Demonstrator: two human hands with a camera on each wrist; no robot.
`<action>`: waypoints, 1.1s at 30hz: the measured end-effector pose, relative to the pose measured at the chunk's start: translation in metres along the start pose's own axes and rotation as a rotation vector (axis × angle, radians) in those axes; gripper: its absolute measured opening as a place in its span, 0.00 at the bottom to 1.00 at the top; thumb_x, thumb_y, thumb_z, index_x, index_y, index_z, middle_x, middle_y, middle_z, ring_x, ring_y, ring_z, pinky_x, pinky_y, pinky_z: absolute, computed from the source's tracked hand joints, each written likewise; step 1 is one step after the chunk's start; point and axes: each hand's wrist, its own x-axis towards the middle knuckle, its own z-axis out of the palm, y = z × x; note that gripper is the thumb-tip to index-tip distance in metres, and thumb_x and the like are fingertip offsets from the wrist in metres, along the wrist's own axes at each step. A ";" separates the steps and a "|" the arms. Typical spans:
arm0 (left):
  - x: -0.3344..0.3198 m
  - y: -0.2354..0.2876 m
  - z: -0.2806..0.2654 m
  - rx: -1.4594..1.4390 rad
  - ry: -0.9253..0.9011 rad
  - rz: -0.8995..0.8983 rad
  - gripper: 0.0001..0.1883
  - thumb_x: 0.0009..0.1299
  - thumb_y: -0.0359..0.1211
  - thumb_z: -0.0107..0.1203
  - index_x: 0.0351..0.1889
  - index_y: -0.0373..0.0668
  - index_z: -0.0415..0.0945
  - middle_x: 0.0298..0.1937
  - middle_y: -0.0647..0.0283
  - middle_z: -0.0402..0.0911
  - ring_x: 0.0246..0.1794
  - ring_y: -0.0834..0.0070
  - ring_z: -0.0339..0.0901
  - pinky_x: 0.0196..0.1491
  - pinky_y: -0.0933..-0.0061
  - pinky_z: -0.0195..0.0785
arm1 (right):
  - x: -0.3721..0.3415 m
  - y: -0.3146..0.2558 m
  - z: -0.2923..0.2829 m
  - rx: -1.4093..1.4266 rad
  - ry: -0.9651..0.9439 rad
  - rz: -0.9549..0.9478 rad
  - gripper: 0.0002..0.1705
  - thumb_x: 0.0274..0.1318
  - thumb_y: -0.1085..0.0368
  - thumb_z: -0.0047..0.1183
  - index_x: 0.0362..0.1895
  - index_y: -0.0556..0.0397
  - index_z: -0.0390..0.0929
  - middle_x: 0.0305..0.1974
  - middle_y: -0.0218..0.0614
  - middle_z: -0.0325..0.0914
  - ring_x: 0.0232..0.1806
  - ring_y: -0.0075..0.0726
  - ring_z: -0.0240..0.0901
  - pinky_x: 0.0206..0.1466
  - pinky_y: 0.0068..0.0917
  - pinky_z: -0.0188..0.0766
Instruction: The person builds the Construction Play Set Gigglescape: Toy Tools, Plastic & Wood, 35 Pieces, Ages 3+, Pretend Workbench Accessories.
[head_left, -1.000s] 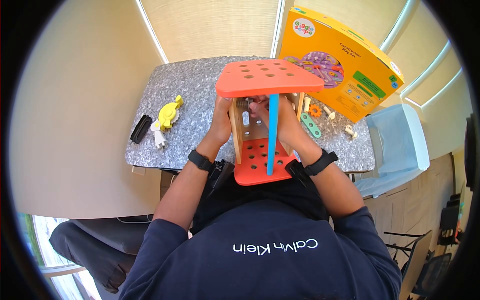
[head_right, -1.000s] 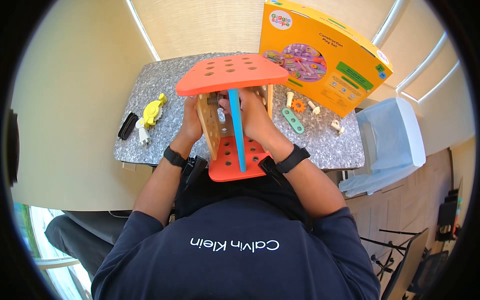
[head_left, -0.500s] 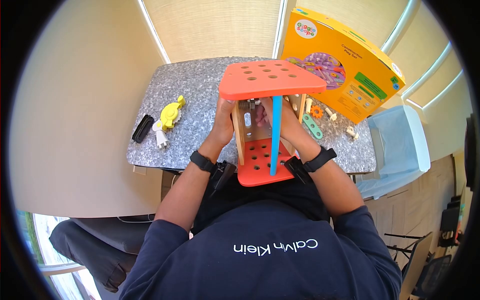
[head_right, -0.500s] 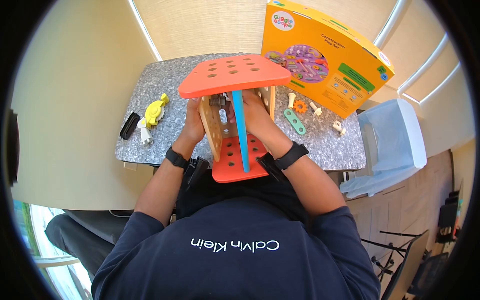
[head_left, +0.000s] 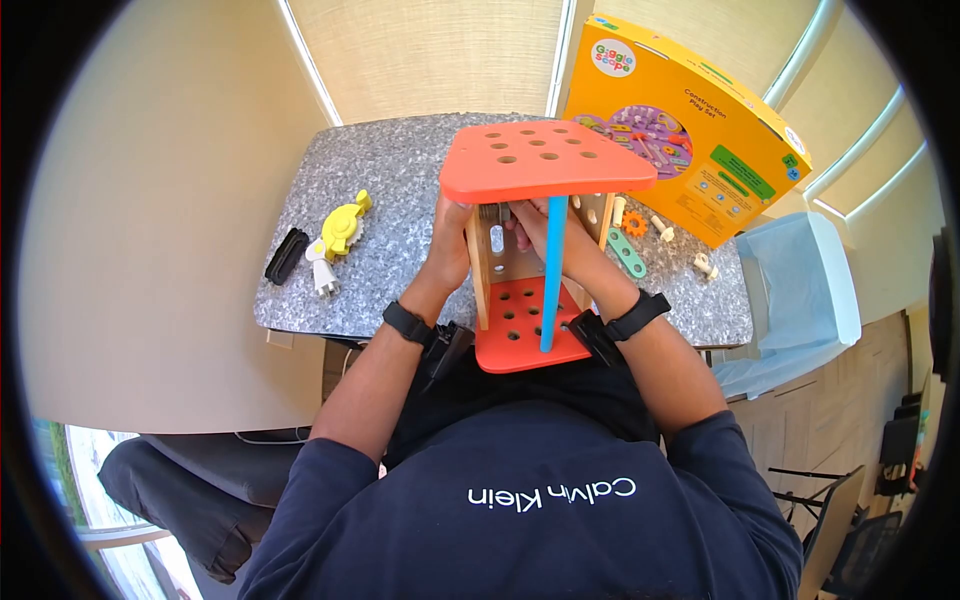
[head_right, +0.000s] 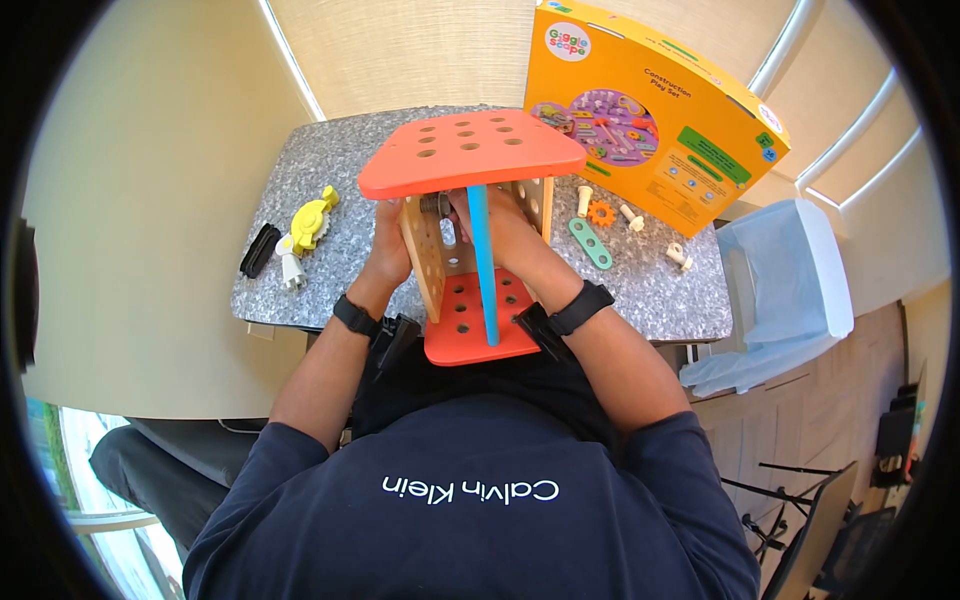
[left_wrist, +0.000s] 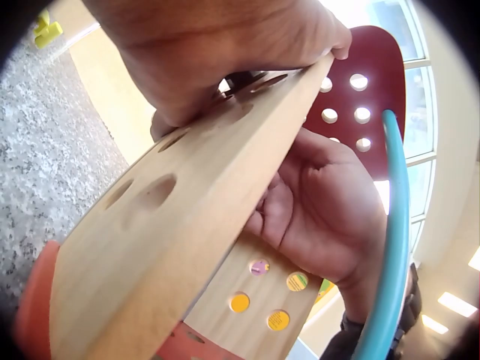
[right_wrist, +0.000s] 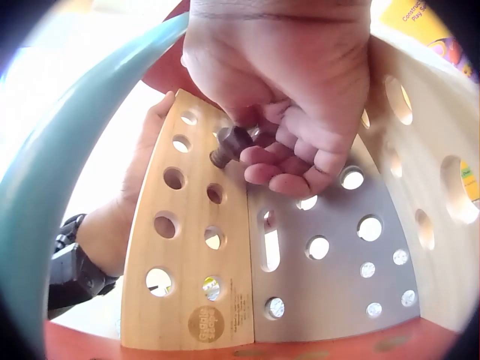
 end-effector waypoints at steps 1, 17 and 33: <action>0.000 0.000 0.001 -0.002 0.016 0.003 0.37 0.81 0.62 0.43 0.68 0.37 0.69 0.59 0.54 0.80 0.53 0.65 0.82 0.52 0.61 0.80 | -0.002 -0.006 0.002 0.036 0.020 0.034 0.20 0.80 0.49 0.48 0.57 0.53 0.75 0.29 0.27 0.73 0.25 0.20 0.70 0.31 0.21 0.70; 0.000 0.005 0.003 -0.025 -0.070 -0.003 0.39 0.79 0.65 0.43 0.65 0.36 0.70 0.53 0.52 0.81 0.47 0.62 0.83 0.45 0.60 0.81 | -0.015 -0.027 0.001 -0.018 -0.016 -0.011 0.28 0.79 0.43 0.45 0.44 0.58 0.77 0.25 0.34 0.73 0.28 0.31 0.73 0.34 0.34 0.71; -0.003 0.003 -0.002 -0.015 -0.115 0.003 0.38 0.80 0.64 0.42 0.65 0.38 0.72 0.53 0.55 0.81 0.51 0.65 0.81 0.51 0.61 0.79 | -0.020 -0.028 0.004 -0.043 0.001 -0.057 0.28 0.80 0.43 0.42 0.46 0.59 0.77 0.25 0.36 0.73 0.27 0.34 0.73 0.34 0.37 0.71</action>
